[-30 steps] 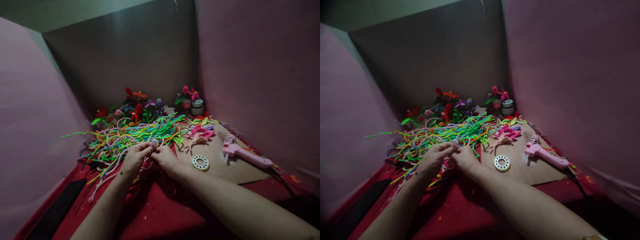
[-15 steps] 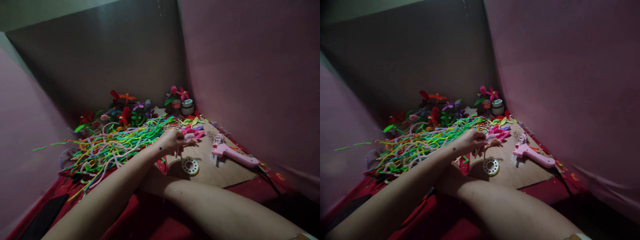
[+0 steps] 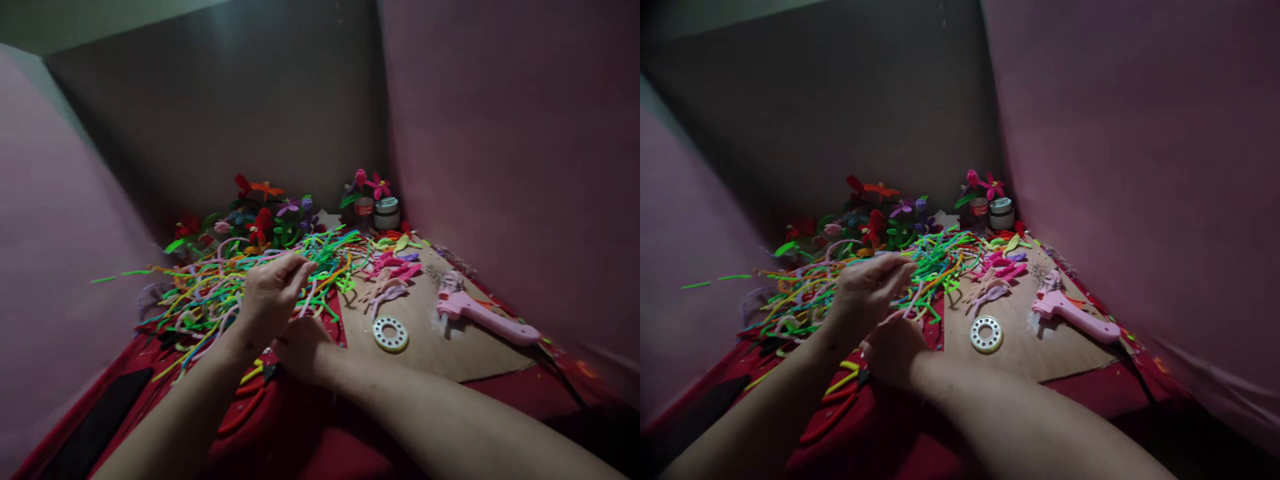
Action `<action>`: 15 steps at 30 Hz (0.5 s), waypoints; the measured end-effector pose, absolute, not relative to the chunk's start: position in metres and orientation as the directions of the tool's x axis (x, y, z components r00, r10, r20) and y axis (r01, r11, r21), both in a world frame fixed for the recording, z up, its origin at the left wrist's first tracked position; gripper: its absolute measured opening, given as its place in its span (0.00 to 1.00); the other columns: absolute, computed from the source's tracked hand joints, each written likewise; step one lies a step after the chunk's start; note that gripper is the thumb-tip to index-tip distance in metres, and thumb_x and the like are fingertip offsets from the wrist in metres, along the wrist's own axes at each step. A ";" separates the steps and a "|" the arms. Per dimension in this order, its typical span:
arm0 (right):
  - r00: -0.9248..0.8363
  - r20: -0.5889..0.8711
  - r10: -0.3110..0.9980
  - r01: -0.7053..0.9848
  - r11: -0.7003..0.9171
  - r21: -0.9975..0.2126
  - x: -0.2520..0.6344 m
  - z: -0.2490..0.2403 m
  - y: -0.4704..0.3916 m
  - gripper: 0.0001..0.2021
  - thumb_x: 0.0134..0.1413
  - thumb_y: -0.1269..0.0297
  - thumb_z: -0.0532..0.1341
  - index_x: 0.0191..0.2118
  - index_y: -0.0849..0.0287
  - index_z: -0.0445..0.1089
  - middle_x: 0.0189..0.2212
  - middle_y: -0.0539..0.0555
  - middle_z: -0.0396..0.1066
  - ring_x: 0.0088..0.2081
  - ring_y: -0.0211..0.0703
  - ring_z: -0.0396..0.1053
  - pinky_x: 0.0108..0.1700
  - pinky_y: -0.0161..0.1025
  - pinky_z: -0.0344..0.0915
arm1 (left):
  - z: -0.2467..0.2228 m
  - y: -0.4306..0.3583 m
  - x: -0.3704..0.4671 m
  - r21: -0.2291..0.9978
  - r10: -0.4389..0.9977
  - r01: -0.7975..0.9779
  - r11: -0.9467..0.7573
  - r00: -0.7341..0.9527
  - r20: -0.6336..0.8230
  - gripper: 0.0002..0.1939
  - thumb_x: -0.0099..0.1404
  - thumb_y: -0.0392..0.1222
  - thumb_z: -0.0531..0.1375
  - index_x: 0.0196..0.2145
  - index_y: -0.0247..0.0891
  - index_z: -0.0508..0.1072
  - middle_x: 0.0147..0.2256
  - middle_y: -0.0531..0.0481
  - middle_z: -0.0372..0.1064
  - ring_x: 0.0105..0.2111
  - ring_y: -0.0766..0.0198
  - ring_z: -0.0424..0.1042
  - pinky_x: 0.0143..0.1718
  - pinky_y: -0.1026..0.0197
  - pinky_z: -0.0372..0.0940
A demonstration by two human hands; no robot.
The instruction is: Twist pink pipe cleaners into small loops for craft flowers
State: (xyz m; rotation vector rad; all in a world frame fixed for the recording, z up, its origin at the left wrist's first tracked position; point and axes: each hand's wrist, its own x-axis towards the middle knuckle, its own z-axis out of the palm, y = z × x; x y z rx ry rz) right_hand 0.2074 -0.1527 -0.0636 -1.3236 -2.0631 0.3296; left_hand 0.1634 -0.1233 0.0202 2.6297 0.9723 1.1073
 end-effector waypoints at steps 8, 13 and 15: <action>-0.109 0.414 0.903 0.476 0.414 -0.776 0.204 -0.072 -0.153 0.20 0.52 0.61 0.52 0.12 0.61 0.55 0.12 0.45 0.49 0.18 0.30 0.49 0.23 0.32 0.45 | 0.025 -0.091 0.059 0.709 0.858 0.514 -0.483 0.114 0.502 0.13 0.57 0.46 0.55 0.22 0.34 0.68 0.16 0.57 0.55 0.16 0.74 0.52 0.17 0.70 0.49; 0.026 0.323 0.946 0.289 0.302 -0.908 0.208 -0.071 -0.149 0.21 0.52 0.56 0.51 0.13 0.59 0.50 0.13 0.45 0.46 0.18 0.31 0.46 0.22 0.32 0.45 | 0.011 -0.073 0.025 0.735 0.905 0.534 -0.417 0.165 0.393 0.09 0.53 0.43 0.56 0.27 0.34 0.70 0.19 0.55 0.61 0.17 0.73 0.57 0.19 0.69 0.53; 0.093 0.257 0.962 0.215 0.232 -0.949 0.210 -0.070 -0.148 0.21 0.51 0.54 0.52 0.14 0.58 0.51 0.12 0.44 0.46 0.17 0.31 0.45 0.21 0.32 0.44 | 0.003 -0.068 0.017 0.664 0.896 0.602 -0.443 0.269 0.354 0.08 0.52 0.41 0.56 0.28 0.34 0.71 0.22 0.53 0.65 0.22 0.70 0.61 0.24 0.68 0.57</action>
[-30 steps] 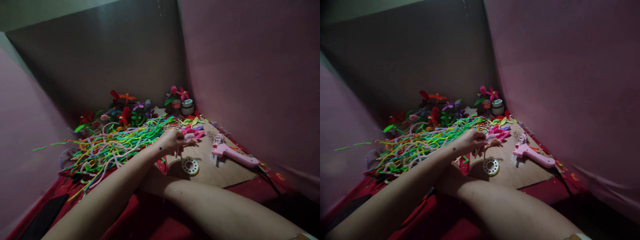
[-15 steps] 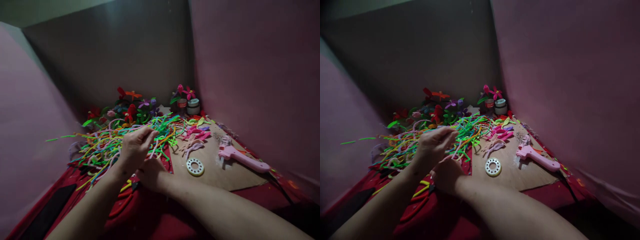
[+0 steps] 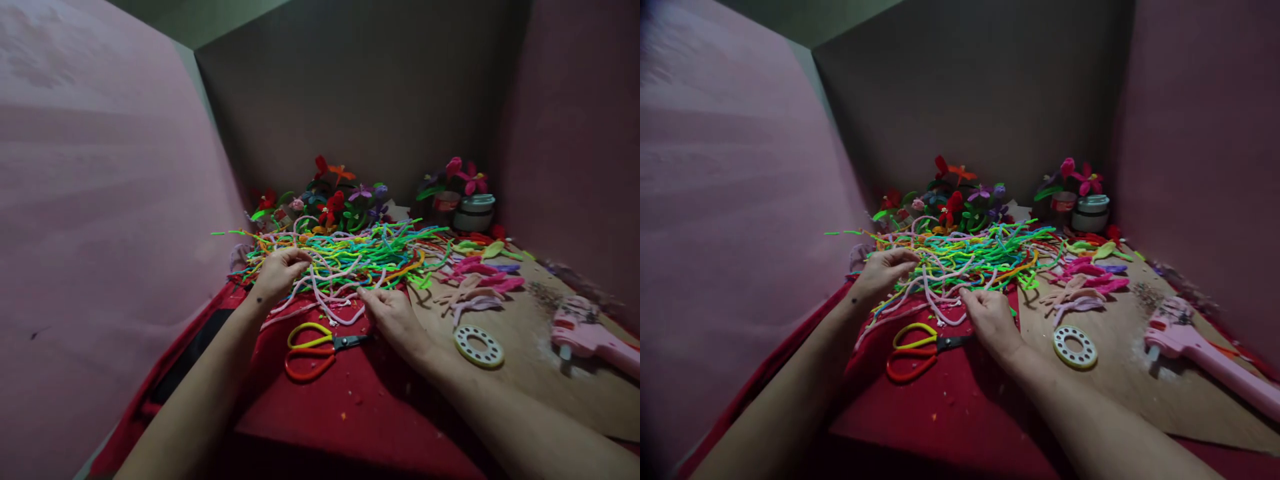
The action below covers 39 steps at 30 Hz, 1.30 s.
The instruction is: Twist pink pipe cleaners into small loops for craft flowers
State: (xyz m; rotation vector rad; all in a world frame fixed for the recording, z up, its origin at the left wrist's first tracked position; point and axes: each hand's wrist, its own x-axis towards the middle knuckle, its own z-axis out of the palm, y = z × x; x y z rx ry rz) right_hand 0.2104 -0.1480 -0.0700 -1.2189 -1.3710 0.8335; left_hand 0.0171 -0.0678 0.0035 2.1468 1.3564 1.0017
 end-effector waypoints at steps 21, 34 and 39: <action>-0.295 0.518 0.803 0.772 0.520 -0.366 0.206 -0.073 -0.143 0.09 0.54 0.69 0.54 0.32 0.56 0.72 0.28 0.53 0.71 0.34 0.41 0.59 0.39 0.39 0.53 | -0.014 -0.091 0.006 -0.247 0.499 0.593 -0.766 0.792 0.352 0.13 0.64 0.42 0.49 0.28 0.39 0.71 0.25 0.51 0.67 0.33 0.64 0.60 0.38 0.60 0.53; -0.016 0.487 0.873 0.865 0.256 -0.432 0.219 -0.068 -0.137 0.12 0.51 0.73 0.50 0.26 0.57 0.69 0.24 0.50 0.68 0.29 0.37 0.63 0.29 0.32 0.51 | -0.011 -0.092 -0.026 0.021 0.775 0.797 -0.604 0.580 0.251 0.13 0.61 0.42 0.50 0.21 0.39 0.67 0.18 0.56 0.61 0.19 0.71 0.55 0.22 0.68 0.46; -0.024 0.403 0.915 0.890 0.203 -0.408 0.220 -0.070 -0.135 0.11 0.51 0.70 0.52 0.29 0.55 0.72 0.27 0.50 0.71 0.30 0.39 0.65 0.30 0.33 0.53 | -0.016 -0.088 -0.031 0.102 0.799 0.796 -0.596 0.578 0.165 0.09 0.58 0.40 0.52 0.23 0.40 0.70 0.18 0.56 0.60 0.19 0.71 0.56 0.22 0.68 0.46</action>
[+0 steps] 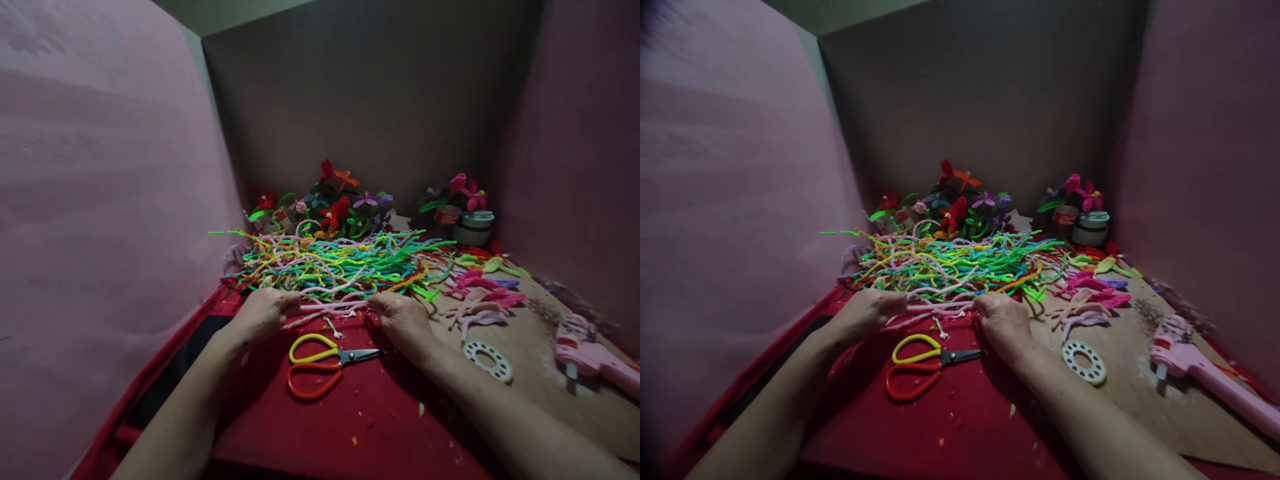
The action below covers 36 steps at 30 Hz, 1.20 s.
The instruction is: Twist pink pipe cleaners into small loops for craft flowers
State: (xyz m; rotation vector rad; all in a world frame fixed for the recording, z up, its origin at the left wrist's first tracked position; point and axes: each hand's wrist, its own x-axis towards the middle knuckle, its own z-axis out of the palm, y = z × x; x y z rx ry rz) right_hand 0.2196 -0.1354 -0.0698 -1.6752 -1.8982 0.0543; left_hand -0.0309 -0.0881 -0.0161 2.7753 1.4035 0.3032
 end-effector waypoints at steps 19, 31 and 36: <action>-0.206 0.325 0.923 0.874 0.323 -0.362 0.213 -0.068 -0.146 0.18 0.45 0.71 0.55 0.45 0.54 0.68 0.35 0.56 0.65 0.39 0.45 0.59 0.41 0.40 0.54 | -0.018 -0.017 0.001 -0.054 0.815 0.871 -0.488 0.477 0.330 0.12 0.57 0.44 0.56 0.39 0.40 0.71 0.38 0.44 0.68 0.42 0.52 0.60 0.42 0.50 0.54; -0.135 0.401 0.906 0.831 0.324 -0.452 0.209 -0.057 -0.140 0.16 0.44 0.77 0.52 0.35 0.57 0.72 0.32 0.54 0.67 0.37 0.44 0.61 0.40 0.38 0.56 | -0.033 -0.044 -0.021 -0.085 0.743 0.791 -0.606 0.601 0.294 0.09 0.58 0.36 0.54 0.28 0.39 0.74 0.31 0.45 0.68 0.35 0.58 0.62 0.37 0.55 0.55; -0.178 0.436 0.882 0.916 0.310 -0.254 0.188 -0.038 -0.095 0.13 0.53 0.72 0.50 0.39 0.60 0.71 0.34 0.57 0.70 0.39 0.45 0.62 0.38 0.37 0.56 | -0.039 -0.061 -0.012 -0.025 0.776 0.819 -0.574 0.553 0.304 0.16 0.64 0.47 0.48 0.33 0.36 0.72 0.33 0.44 0.67 0.34 0.60 0.65 0.37 0.58 0.58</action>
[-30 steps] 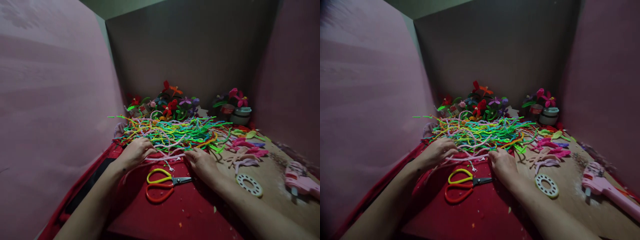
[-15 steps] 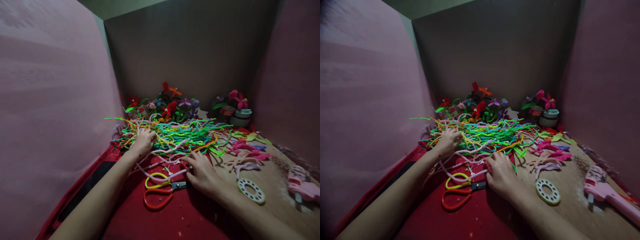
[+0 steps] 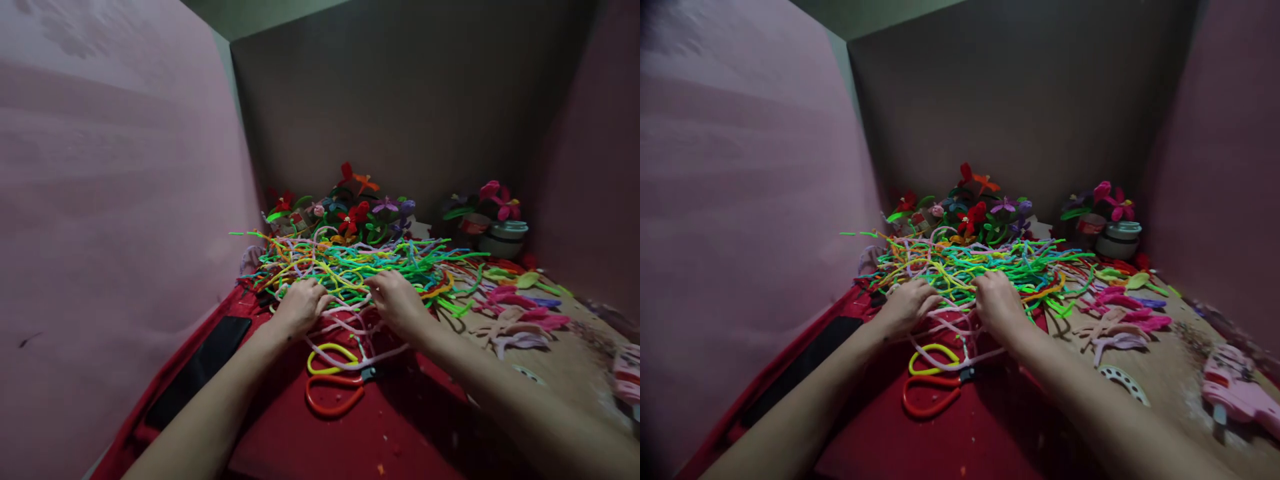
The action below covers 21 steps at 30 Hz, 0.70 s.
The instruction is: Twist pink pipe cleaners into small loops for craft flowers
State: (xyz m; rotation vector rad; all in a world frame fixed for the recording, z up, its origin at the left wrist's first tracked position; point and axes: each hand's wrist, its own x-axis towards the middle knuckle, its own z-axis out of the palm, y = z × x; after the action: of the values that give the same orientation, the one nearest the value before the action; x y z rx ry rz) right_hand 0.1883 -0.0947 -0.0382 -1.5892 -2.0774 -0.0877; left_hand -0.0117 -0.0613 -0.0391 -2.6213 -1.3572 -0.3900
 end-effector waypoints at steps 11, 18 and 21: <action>-0.258 0.361 0.896 0.966 0.247 0.075 0.174 -0.029 -0.059 0.12 0.50 0.73 0.51 0.29 0.62 0.72 0.31 0.61 0.73 0.37 0.50 0.65 0.37 0.43 0.49 | -0.055 -0.062 0.014 -0.091 0.759 0.828 -0.553 0.546 0.354 0.33 0.56 0.57 0.54 0.57 0.44 0.53 0.58 0.40 0.48 0.48 0.50 0.62 0.43 0.50 0.58; -0.266 0.540 0.798 0.954 0.137 0.268 0.225 0.014 -0.069 0.12 0.47 0.75 0.50 0.27 0.64 0.71 0.28 0.61 0.71 0.34 0.49 0.64 0.35 0.42 0.47 | -0.067 -0.052 0.015 -0.075 0.828 0.873 -0.483 0.482 0.287 0.34 0.58 0.55 0.53 0.55 0.30 0.56 0.54 0.34 0.54 0.51 0.48 0.58 0.48 0.49 0.55; -0.035 0.686 0.726 0.990 -0.067 0.121 0.248 0.029 -0.086 0.10 0.44 0.73 0.52 0.28 0.63 0.70 0.26 0.60 0.71 0.30 0.47 0.64 0.30 0.39 0.47 | -0.065 -0.049 0.012 -0.026 0.840 0.873 -0.486 0.475 0.263 0.33 0.58 0.55 0.53 0.53 0.27 0.58 0.55 0.33 0.53 0.53 0.47 0.56 0.50 0.48 0.54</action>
State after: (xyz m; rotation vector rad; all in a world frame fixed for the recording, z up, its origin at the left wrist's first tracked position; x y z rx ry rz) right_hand 0.2479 -0.0863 0.0294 -1.8358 -1.8020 -0.8608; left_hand 0.0122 -0.0493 -0.0650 -2.5607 -1.4994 -0.3230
